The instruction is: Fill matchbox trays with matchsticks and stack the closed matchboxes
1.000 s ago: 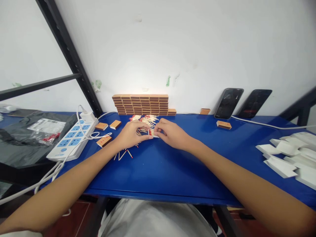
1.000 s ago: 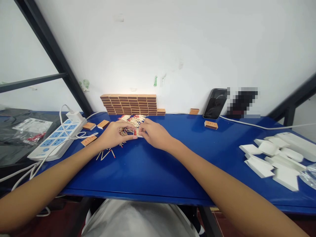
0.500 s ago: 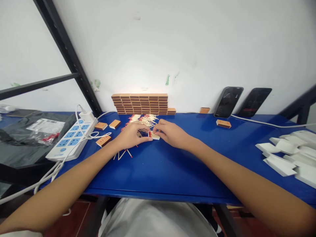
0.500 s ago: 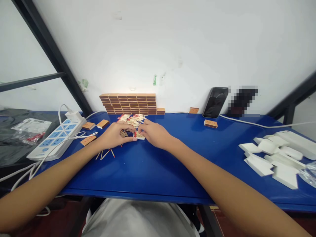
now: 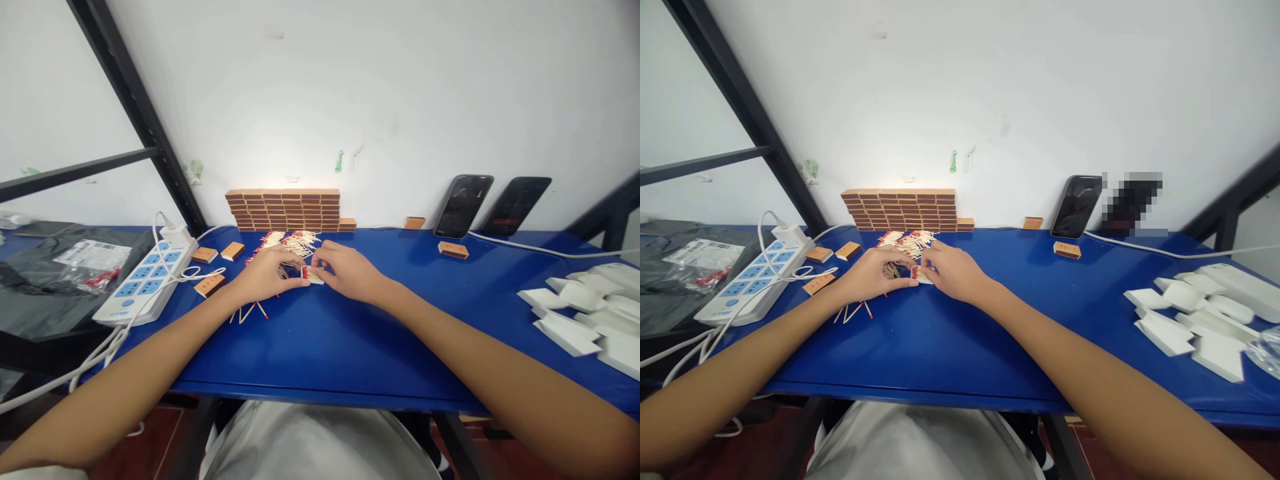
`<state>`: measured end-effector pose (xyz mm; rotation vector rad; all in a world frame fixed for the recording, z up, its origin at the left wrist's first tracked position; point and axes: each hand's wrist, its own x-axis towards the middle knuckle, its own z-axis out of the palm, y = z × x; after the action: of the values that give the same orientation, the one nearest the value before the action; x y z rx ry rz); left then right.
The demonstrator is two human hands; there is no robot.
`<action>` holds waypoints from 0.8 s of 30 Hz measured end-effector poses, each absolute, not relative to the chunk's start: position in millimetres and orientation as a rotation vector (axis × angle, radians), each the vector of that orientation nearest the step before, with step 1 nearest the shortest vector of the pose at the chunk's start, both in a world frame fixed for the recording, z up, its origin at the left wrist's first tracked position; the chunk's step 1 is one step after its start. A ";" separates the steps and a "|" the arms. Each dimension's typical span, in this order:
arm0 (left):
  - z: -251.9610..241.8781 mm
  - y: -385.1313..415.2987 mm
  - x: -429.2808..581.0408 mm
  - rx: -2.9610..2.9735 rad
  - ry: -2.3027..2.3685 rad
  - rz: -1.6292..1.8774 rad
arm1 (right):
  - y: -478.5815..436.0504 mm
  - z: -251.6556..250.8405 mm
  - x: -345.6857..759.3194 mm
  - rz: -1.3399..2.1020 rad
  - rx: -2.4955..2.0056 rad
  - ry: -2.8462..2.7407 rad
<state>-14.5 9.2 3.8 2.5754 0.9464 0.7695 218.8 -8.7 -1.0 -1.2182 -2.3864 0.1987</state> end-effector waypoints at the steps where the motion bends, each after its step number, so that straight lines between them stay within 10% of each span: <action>1: 3.8 9.4 -14.6 2.579 0.943 0.775 | -9.4 -0.7 218.2 0.211 -1.206 -2.386; 24: 4.4 22.5 -23.5 2.547 1.462 1.126 | -28.7 -9.7 175.8 0.372 -0.996 -2.341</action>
<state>-23.5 22.5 4.4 2.5474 1.4620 1.1263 175.8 -28.7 -9.7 -0.9956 -2.3410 0.3725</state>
